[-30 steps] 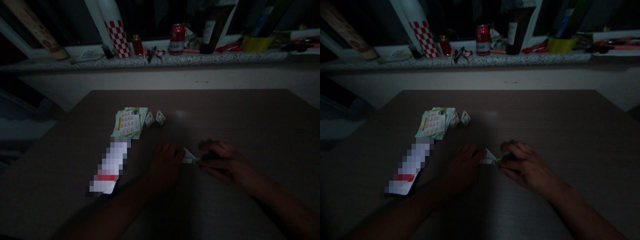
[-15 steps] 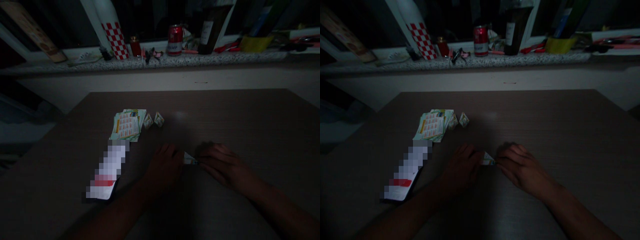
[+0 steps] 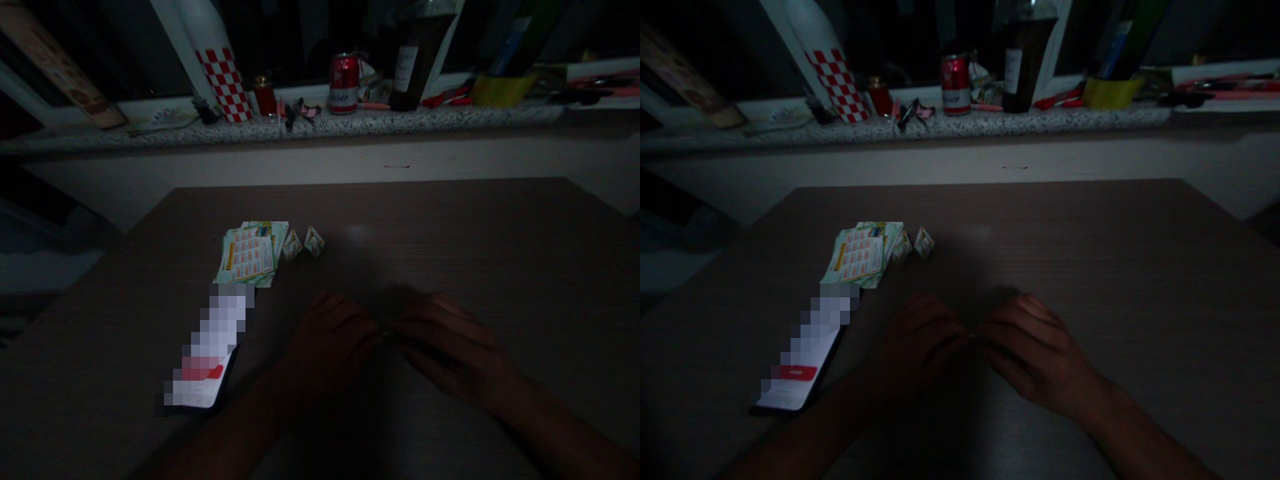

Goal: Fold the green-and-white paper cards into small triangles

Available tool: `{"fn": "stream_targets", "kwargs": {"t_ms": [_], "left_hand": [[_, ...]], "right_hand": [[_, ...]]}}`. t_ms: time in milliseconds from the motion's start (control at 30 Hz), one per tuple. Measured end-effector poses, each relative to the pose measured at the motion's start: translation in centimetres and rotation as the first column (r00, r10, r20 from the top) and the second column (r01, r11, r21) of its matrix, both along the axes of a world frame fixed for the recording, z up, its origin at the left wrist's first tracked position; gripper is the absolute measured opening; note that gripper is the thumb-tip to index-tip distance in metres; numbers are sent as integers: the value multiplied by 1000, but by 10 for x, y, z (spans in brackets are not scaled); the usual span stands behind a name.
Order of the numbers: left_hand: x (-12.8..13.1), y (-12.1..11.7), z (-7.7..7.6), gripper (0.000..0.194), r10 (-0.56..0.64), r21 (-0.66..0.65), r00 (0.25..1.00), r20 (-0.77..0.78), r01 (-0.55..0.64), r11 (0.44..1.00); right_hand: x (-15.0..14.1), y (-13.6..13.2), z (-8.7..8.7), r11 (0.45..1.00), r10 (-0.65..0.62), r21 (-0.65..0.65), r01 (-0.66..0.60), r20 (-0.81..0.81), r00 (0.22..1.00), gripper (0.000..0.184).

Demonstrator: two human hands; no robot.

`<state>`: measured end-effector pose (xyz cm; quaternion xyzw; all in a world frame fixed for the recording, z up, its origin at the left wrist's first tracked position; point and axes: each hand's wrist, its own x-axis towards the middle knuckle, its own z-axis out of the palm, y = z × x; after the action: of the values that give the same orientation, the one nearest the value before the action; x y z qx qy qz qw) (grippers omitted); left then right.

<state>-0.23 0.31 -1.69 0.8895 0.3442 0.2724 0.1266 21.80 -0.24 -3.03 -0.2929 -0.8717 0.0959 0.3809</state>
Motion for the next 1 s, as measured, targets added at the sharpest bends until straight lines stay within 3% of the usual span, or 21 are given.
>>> {"fn": "stream_targets", "kwargs": {"t_ms": [133,400,767,1000], "left_hand": [[2,-3,2,16,-38,23,998,-47,39,999],[2,-4,3,10,-57,27,998,10,57,998],[-3,-4,6,11,-53,-105,998,31,56,993],[-2,-4,10,13,-81,-96,997,2,81,992]], "right_hand": [[-6,0,2,998,46,-32,-47,-31,998,22],[-9,-2,8,999,-7,-35,3,-104,995,12],[-11,-2,11,987,-84,-154,41,-287,954,5],[-9,-2,9,987,-60,-162,17,-264,963,4]]}}
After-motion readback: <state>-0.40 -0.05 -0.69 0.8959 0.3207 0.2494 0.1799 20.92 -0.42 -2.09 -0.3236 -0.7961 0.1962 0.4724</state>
